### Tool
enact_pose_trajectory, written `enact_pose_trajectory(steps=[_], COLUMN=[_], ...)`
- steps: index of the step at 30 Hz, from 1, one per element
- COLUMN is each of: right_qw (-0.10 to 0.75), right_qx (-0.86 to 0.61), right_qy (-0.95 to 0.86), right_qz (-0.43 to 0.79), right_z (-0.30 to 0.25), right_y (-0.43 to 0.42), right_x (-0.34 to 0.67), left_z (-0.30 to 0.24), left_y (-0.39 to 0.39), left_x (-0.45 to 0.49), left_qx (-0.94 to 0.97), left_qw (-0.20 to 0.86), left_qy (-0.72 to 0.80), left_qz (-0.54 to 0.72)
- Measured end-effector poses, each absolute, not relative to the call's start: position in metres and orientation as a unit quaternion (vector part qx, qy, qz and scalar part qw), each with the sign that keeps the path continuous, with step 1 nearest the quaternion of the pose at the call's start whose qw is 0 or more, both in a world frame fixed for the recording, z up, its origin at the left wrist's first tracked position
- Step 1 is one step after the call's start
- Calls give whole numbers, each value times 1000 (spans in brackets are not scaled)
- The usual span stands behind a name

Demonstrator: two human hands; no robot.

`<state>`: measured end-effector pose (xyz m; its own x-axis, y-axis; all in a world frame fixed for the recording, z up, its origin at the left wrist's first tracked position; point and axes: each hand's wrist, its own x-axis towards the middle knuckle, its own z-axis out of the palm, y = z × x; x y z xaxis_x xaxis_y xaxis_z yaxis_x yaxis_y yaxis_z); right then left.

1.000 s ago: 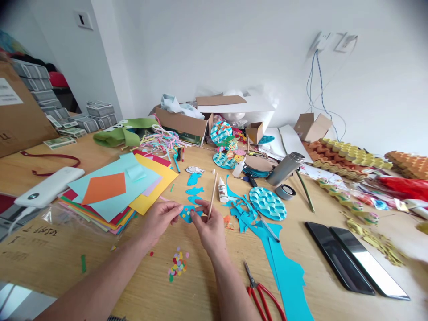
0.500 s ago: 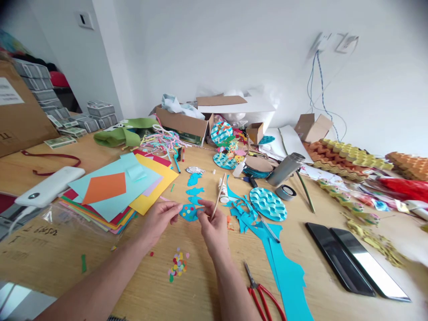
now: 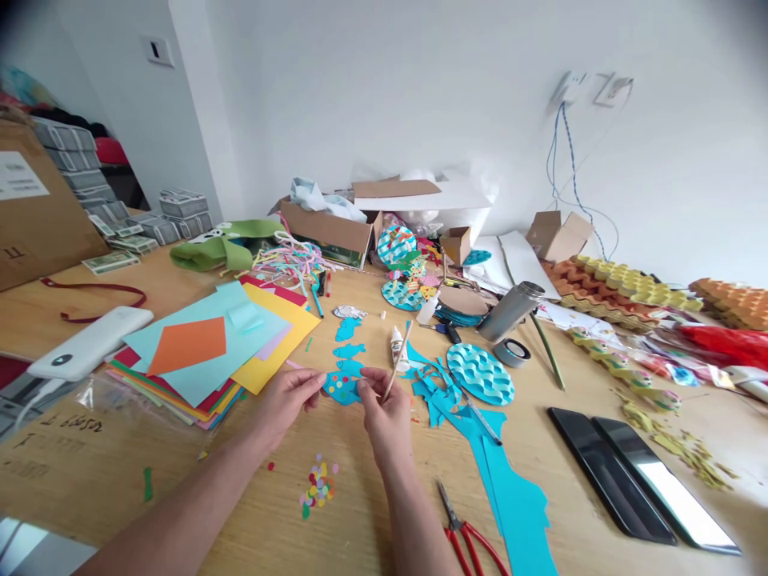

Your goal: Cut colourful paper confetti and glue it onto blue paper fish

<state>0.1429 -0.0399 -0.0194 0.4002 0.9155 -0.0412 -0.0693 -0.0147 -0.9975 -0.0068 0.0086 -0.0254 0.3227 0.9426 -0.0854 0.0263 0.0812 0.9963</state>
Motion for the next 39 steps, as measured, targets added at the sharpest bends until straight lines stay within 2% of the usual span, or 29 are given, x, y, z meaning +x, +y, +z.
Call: enact_pose_trajectory(steps=[8, 17, 21, 25, 31, 39], right_qw=[588, 592, 588, 548, 488, 338], right_qx=[-572, -587, -629, -691, -738, -813], right_qy=[-377, -336, -355, -401, -424, -445], right_qz=[430, 438, 363, 249, 192, 165], right_z=[-20, -18, -25, -28, -18, -14], right_y=[-39, -34, -28, -21, 12, 78], right_x=[144, 147, 158, 173, 198, 214], left_z=[-25, -33, -30, -27, -30, -27], left_y=[7, 10, 10, 10, 9, 12], left_x=[-4, -3, -3, -3, -3, -4], left_qx=[590, 546, 468, 436, 435, 426], left_qw=[593, 607, 635, 642, 664, 679], left_qy=[411, 427, 439, 451, 417, 419], left_qz=[361, 389, 431, 440, 444, 428])
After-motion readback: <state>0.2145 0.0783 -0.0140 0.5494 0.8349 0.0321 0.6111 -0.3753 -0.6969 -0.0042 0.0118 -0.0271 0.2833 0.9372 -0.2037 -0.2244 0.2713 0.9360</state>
